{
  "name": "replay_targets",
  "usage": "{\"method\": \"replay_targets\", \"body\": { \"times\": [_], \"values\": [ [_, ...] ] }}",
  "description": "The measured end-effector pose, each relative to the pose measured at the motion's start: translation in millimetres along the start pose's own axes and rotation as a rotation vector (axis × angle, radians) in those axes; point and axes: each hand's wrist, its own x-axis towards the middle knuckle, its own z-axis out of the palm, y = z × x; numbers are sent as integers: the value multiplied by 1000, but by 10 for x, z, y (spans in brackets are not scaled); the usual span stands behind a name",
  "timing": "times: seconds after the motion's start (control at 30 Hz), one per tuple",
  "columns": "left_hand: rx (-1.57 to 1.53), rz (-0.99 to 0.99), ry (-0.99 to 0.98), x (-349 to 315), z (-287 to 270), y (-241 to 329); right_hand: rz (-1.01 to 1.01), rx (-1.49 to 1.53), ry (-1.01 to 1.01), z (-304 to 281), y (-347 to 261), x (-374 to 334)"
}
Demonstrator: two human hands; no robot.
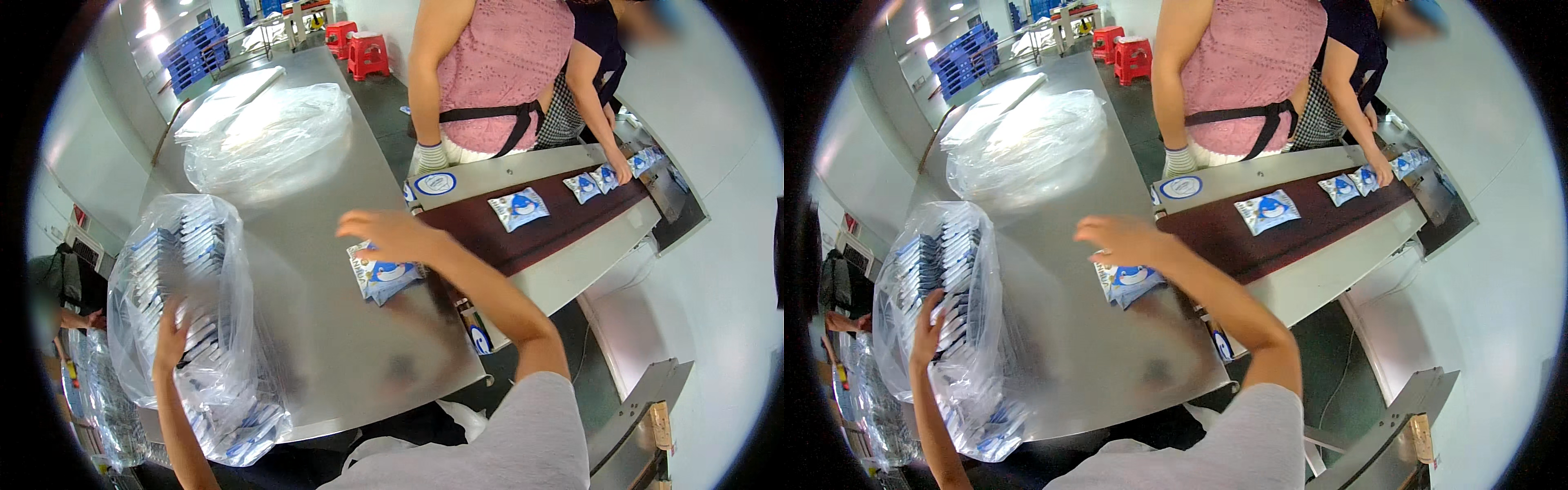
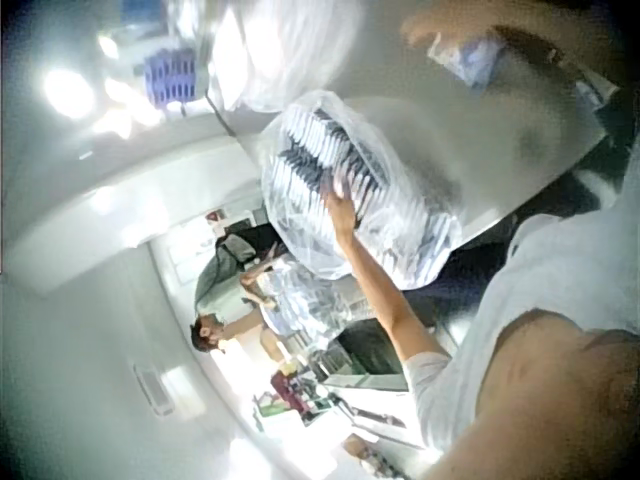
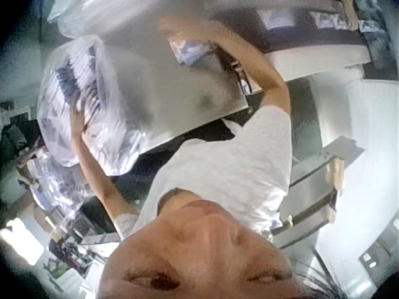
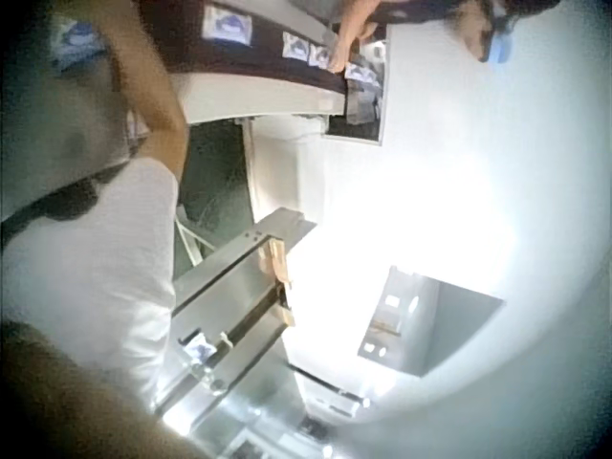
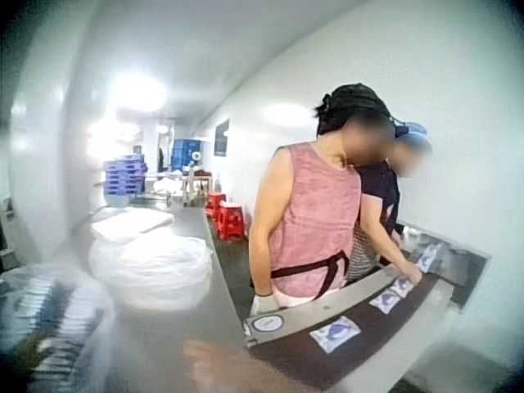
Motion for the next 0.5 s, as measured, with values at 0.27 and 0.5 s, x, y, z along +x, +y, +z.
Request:
{"method": "replay_targets", "body": {
  "times": [0.27, 0.5],
  "values": [
    [-380, 193, 88, -708, -224, 1788, 757, -409, -179, -1341, 1240, -2133],
    [-493, 137, -391, -903, 666, 1916, 1145, -885, -449, -1633, 1878, -2932]
  ]
}}
